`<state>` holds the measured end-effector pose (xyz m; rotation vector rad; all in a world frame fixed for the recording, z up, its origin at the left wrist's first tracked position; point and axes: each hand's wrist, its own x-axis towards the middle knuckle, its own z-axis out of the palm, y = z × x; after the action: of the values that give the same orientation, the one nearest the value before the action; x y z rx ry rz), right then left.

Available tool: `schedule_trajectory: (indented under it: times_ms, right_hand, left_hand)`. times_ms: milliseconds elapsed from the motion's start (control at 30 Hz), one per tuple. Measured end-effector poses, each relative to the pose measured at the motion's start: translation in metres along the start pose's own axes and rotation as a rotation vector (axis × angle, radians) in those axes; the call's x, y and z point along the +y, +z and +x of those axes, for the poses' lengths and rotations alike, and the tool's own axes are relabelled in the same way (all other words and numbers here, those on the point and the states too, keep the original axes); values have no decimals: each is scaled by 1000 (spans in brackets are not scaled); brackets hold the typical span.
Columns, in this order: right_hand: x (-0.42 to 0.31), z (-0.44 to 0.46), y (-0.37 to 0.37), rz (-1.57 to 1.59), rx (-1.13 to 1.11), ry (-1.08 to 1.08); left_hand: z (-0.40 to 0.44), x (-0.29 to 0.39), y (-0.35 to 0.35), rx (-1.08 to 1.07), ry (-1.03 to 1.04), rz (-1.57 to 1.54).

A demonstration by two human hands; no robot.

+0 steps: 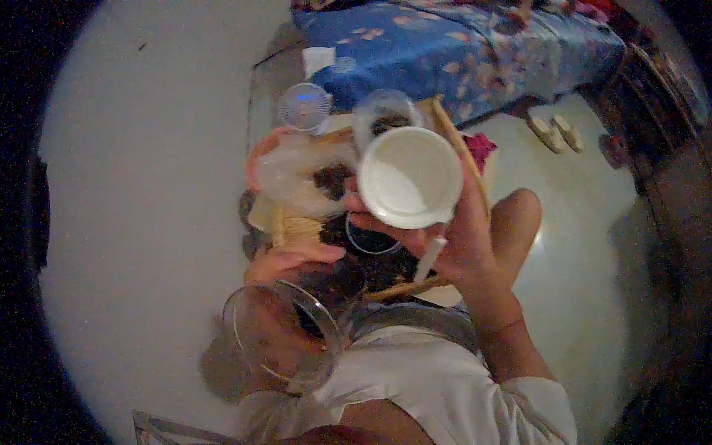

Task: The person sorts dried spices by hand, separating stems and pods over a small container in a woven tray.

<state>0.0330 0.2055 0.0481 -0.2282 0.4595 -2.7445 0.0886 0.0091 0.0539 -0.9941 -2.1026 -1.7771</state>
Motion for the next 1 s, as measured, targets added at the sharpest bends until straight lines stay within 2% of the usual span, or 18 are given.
schedule_trajectory:
  times_ms: [33, 100, 267, 400, 467, 700, 733, 800, 1000]
  right_hand:
    - [-1, 2, -3, 46, -89, 49]
    - [0, 1, 0, 49, -51, 49]
    - [2, 0, 4, 77, -36, 102]
    - [4, -5, 4, 84, -15, 200]
    - [8, -6, 2, -22, 68, 223]
    - [10, -16, -20, -101, 182, 340]
    - [9, -18, -27, 29, 45, 292]
    - [5, -25, -30, 159, -92, 244]
    - [8, -41, -39, -240, 57, 369]
  left_hand:
    - [-3, -5, 4, -21, -59, -63]
    - [-10, -12, 12, -15, -129, -112]
    - [-15, -19, 14, -26, -212, 116]
    - [-15, -23, 13, -25, -213, 150]
    - [-14, -25, 12, -15, -207, 159]
    - [-10, -28, 13, -3, -214, 175]
    - [-9, -30, 14, 0, -219, 180]
    - [-8, -30, 15, 3, -216, 177]
    - [-9, -41, 10, 41, -150, 168]
